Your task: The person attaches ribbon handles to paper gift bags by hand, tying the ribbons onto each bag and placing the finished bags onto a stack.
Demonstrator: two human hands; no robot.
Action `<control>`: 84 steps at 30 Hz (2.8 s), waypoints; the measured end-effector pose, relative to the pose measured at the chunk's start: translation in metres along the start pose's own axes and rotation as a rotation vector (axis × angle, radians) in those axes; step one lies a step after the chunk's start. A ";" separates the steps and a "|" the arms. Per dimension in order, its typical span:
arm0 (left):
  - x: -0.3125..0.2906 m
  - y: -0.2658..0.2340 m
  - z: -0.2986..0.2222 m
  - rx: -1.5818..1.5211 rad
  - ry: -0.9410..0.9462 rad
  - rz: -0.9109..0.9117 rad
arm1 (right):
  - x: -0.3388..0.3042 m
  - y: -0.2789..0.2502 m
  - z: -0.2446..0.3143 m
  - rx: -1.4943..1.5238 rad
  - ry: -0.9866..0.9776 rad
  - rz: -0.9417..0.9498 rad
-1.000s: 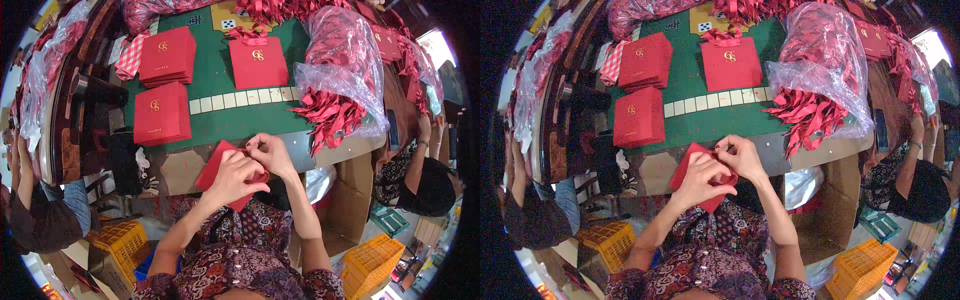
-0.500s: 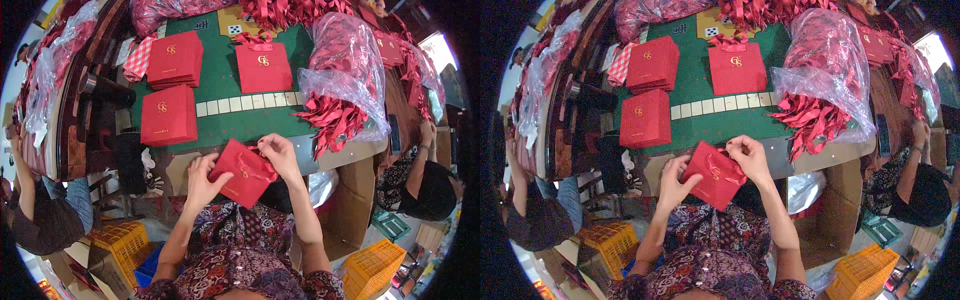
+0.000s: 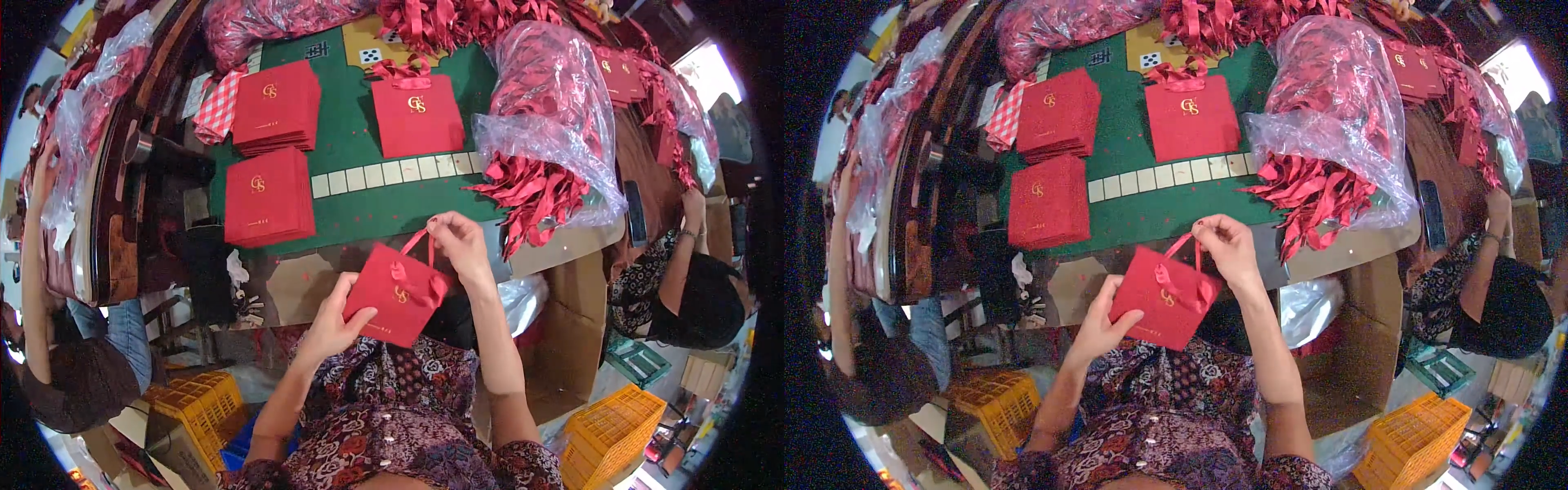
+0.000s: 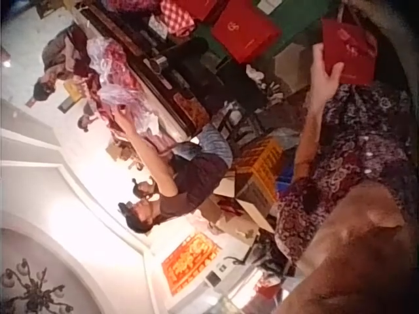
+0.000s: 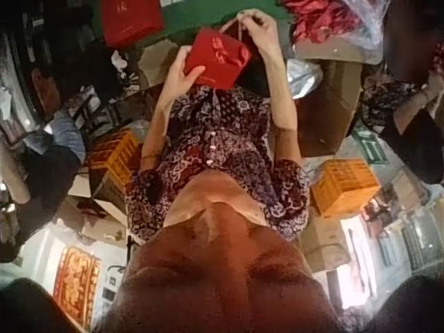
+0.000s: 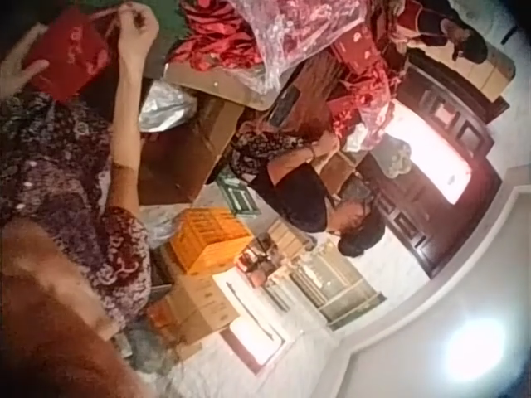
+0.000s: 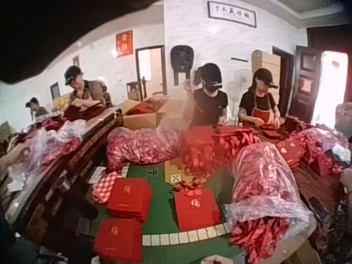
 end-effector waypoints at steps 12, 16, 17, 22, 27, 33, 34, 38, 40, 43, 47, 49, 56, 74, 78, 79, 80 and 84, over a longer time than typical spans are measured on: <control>-0.016 -0.002 0.002 -0.045 -0.032 0.022 | 0.016 -0.022 0.003 -0.064 -0.095 -0.109; -0.013 -0.020 0.001 -0.035 -0.055 -0.115 | -0.006 -0.023 0.014 -0.147 -0.193 -0.223; -0.010 -0.026 -0.003 -0.004 -0.050 -0.152 | -0.013 -0.026 0.014 -0.222 -0.266 -0.247; -0.002 -0.040 -0.039 -0.012 0.124 -0.342 | -0.042 0.016 -0.011 -0.283 -0.231 -0.017; -0.004 -0.042 -0.060 0.167 0.164 -0.418 | -0.057 0.037 0.018 -0.332 -0.367 0.003; -0.007 -0.004 -0.079 0.720 0.514 -0.405 | -0.074 -0.028 0.031 -0.542 -0.513 -0.490; -0.008 0.008 -0.071 0.683 0.511 -0.382 | -0.077 -0.047 0.024 -0.532 -0.495 -0.563; -0.015 0.053 -0.030 0.725 0.452 -0.243 | -0.092 -0.082 0.027 -0.976 -0.478 -0.689; -0.013 0.072 -0.018 0.760 0.442 -0.208 | -0.093 -0.091 0.021 -1.020 -0.450 -0.719; -0.008 0.082 -0.009 0.732 0.419 -0.146 | -0.089 -0.094 0.015 -1.014 -0.475 -0.684; 0.002 0.074 -0.021 0.671 0.472 -0.194 | -0.094 -0.072 0.026 -1.018 -0.465 -0.587; 0.011 0.072 -0.024 0.654 0.493 -0.170 | -0.104 -0.048 0.033 -0.987 -0.444 -0.432; 0.024 0.070 -0.042 0.677 0.621 -0.069 | -0.127 0.012 0.040 -0.773 -0.452 -0.098; 0.048 0.043 -0.040 0.533 0.458 -0.063 | -0.130 -0.012 0.024 -0.203 -0.349 -0.046; 0.069 0.034 -0.036 0.825 0.472 0.003 | -0.125 -0.017 0.020 -0.391 -0.268 -0.107; 0.072 0.036 -0.034 0.899 0.467 0.038 | -0.120 -0.011 0.024 -0.402 -0.314 -0.115; 0.076 0.038 -0.027 0.938 0.439 0.063 | -0.114 -0.006 0.027 -0.414 -0.360 -0.122; 0.073 0.032 -0.030 0.950 0.442 0.007 | -0.095 0.008 0.019 -0.545 -0.329 -0.132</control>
Point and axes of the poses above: each hand's wrist, its own x-axis towards the middle knuckle, its own y-axis out of the palm, z = x × y, the point moved 6 cm from there along x, towards the middle knuckle, and after that the axes turned 6 degrees about y, right-handed, at the moved point
